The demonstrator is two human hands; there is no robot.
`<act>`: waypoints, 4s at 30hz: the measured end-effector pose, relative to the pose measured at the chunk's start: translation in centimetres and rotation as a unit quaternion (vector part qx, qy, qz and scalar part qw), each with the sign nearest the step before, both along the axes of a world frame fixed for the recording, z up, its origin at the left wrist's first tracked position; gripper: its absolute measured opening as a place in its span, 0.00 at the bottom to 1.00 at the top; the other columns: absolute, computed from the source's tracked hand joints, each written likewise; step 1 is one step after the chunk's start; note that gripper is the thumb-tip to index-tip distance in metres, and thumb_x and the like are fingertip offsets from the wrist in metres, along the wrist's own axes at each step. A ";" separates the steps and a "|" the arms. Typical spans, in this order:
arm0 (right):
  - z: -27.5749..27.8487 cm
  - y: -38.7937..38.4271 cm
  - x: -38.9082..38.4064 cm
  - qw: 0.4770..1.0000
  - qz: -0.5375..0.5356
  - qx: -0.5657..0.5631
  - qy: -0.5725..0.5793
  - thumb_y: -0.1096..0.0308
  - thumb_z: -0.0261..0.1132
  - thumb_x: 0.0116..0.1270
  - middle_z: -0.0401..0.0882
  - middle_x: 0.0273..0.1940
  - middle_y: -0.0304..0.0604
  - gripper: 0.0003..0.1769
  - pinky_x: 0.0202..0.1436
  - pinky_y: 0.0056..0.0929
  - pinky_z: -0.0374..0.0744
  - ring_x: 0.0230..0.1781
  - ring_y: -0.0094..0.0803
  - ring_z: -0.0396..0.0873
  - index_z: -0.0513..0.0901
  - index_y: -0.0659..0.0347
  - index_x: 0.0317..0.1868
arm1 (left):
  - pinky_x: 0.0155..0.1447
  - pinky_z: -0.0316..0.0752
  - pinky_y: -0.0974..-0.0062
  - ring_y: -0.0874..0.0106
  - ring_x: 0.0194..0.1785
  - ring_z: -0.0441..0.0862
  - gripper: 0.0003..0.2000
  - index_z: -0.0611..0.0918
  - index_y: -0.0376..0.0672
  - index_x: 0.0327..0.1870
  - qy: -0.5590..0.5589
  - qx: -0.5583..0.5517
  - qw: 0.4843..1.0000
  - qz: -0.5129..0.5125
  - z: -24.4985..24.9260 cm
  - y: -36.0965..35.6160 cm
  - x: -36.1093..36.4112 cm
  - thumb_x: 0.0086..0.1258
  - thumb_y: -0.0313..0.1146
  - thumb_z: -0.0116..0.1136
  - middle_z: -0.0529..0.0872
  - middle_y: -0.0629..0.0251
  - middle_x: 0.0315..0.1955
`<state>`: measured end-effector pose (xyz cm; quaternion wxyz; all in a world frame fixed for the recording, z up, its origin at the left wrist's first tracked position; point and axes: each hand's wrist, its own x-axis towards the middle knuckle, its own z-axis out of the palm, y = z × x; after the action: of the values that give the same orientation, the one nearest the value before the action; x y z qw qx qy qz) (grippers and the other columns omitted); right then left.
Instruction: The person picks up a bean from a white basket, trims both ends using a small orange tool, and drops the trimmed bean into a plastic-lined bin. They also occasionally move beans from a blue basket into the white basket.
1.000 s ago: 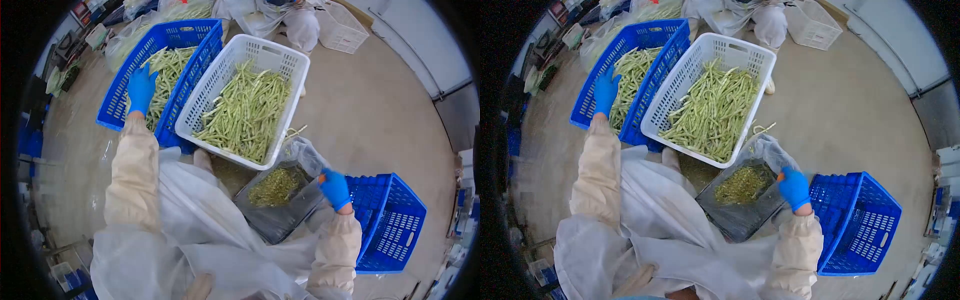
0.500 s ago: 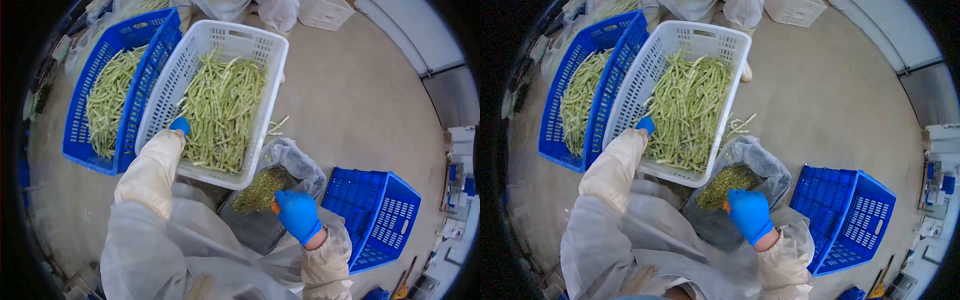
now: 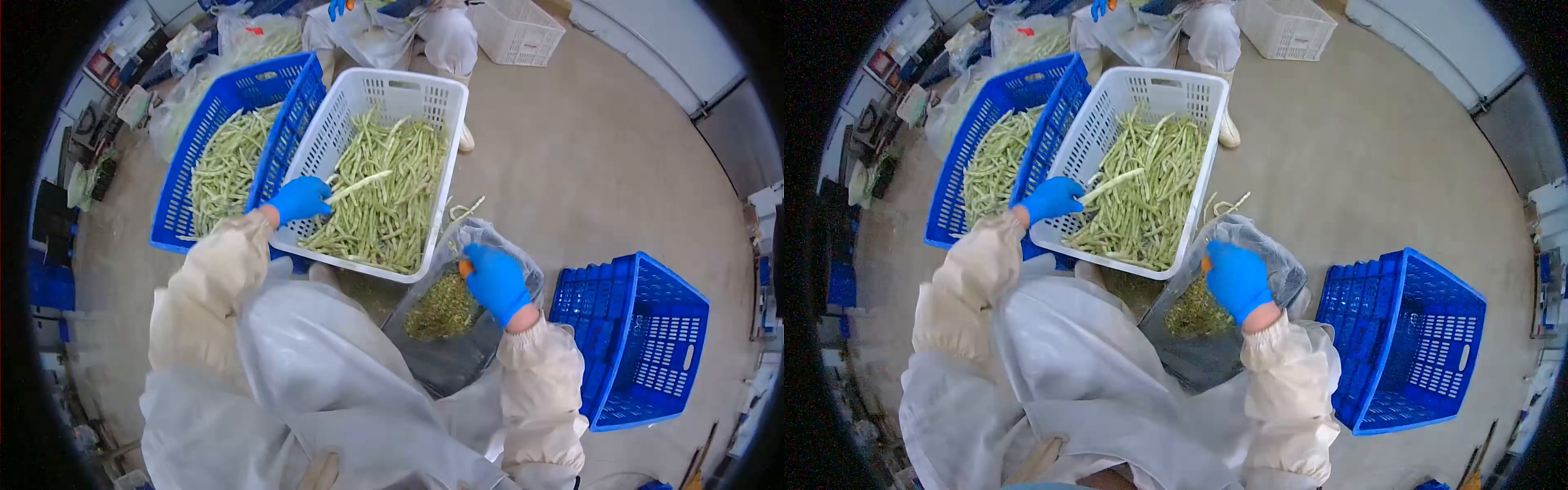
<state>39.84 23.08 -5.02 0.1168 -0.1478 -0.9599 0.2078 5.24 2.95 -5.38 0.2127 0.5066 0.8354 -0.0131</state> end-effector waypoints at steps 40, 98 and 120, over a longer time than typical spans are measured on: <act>5.3 0.9 0.5 0.843 -0.018 -0.491 0.220 0.71 0.55 0.68 0.73 0.21 0.38 0.09 0.28 0.22 0.71 0.22 0.22 0.71 0.77 0.68 0.38 | 0.38 0.75 0.70 0.63 0.35 0.79 0.09 0.80 0.40 0.41 -0.008 0.453 0.890 -0.058 1.3 7.9 16.5 0.61 0.30 0.58 0.80 0.63 0.31; -2.4 -3.6 -2.5 0.897 0.044 -0.430 0.094 0.72 0.63 0.60 0.81 0.39 0.45 0.14 0.46 0.28 0.75 0.41 0.32 0.79 0.78 0.64 0.47 | 0.29 0.65 0.80 0.77 0.27 0.66 0.22 0.69 0.36 0.59 -0.790 0.475 0.308 0.234 0.9 6.2 10.4 0.70 0.42 0.51 0.73 0.67 0.29; 2.7 -1.6 -1.6 0.975 -0.011 -0.218 0.033 0.75 0.61 0.57 0.78 0.35 0.52 0.11 0.38 0.37 0.76 0.35 0.49 0.78 0.79 0.63 0.42 | 0.40 0.77 0.56 0.52 0.36 0.83 0.08 0.84 0.43 0.33 0.086 -0.040 0.994 0.058 -25.3 1.7 -10.6 0.58 0.32 0.53 0.84 0.51 0.32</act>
<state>38.26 21.45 -2.32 0.1157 -0.1731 -0.8853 0.4159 -5.36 4.62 -30.65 0.1607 0.4453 0.8774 -0.0779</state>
